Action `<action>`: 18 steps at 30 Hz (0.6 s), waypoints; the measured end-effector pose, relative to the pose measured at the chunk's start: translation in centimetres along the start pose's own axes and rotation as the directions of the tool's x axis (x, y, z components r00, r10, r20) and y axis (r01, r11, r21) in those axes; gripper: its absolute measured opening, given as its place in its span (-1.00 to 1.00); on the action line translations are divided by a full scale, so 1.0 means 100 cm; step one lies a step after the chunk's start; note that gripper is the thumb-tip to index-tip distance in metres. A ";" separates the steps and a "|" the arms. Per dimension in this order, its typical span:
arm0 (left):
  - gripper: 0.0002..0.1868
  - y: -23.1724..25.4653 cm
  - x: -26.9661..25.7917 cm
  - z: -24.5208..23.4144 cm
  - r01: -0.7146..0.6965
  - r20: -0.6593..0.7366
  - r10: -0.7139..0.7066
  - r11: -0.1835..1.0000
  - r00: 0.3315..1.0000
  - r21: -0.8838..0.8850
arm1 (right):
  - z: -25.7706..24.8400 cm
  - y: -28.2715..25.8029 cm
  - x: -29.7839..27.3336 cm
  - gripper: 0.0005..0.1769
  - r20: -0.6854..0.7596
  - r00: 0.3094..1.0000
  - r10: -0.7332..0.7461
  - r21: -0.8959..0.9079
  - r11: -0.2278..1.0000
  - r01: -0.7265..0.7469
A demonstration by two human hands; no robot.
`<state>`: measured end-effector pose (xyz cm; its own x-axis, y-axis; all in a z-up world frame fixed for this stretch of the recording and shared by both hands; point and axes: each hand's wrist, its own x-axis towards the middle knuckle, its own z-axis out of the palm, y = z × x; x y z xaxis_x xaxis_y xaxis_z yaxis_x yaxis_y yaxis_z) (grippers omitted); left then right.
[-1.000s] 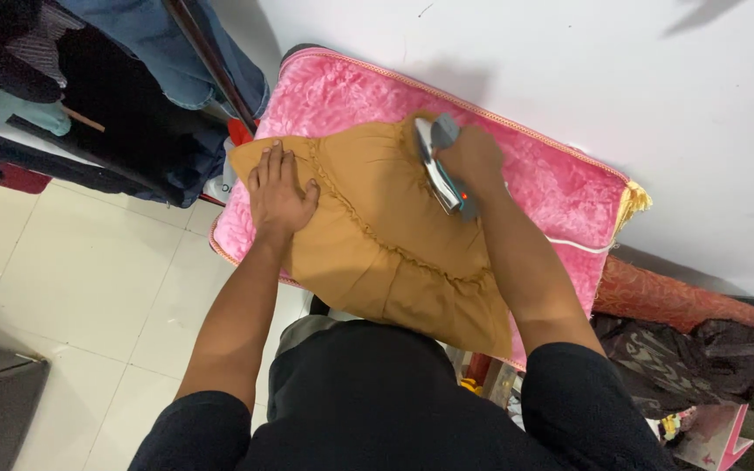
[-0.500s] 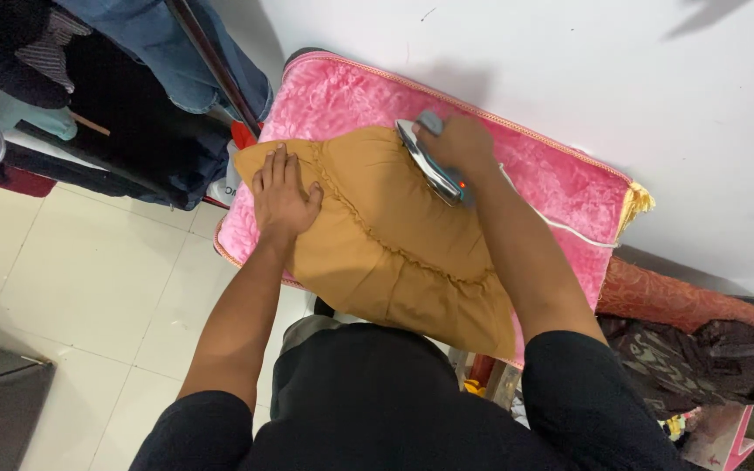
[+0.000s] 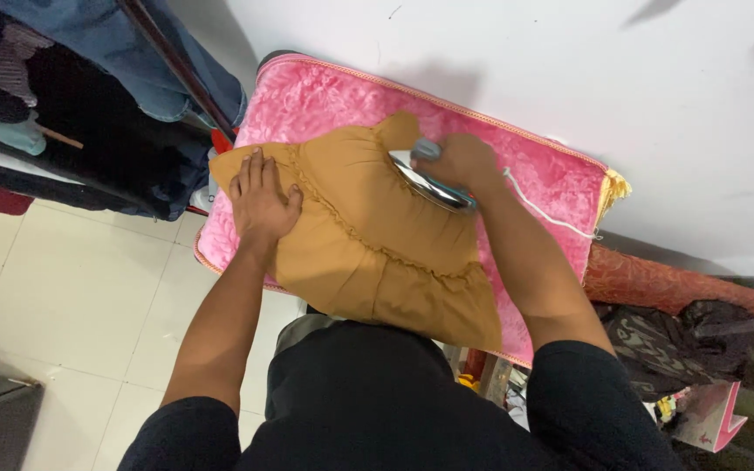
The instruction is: Ironing a small brown garment on a pink surface and then folding it.
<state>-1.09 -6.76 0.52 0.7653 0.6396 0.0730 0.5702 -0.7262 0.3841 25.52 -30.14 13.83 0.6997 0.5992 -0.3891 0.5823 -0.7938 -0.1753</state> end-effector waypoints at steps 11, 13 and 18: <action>-0.17 -0.002 -0.003 0.003 -0.020 -0.020 0.019 1.000 1.000 -0.020 | 0.012 -0.027 0.023 -0.32 -0.134 0.991 0.022 0.087 0.996 -0.010; -0.17 -0.003 -0.002 0.003 -0.028 -0.029 0.027 1.000 0.999 -0.014 | 0.009 -0.020 0.016 -0.31 -0.062 0.998 0.018 0.092 0.996 -0.013; -0.19 -0.003 -0.001 0.002 -0.023 -0.018 0.023 1.000 1.000 -0.011 | 0.005 0.011 -0.006 -0.26 0.097 0.994 0.060 -0.070 0.996 -0.054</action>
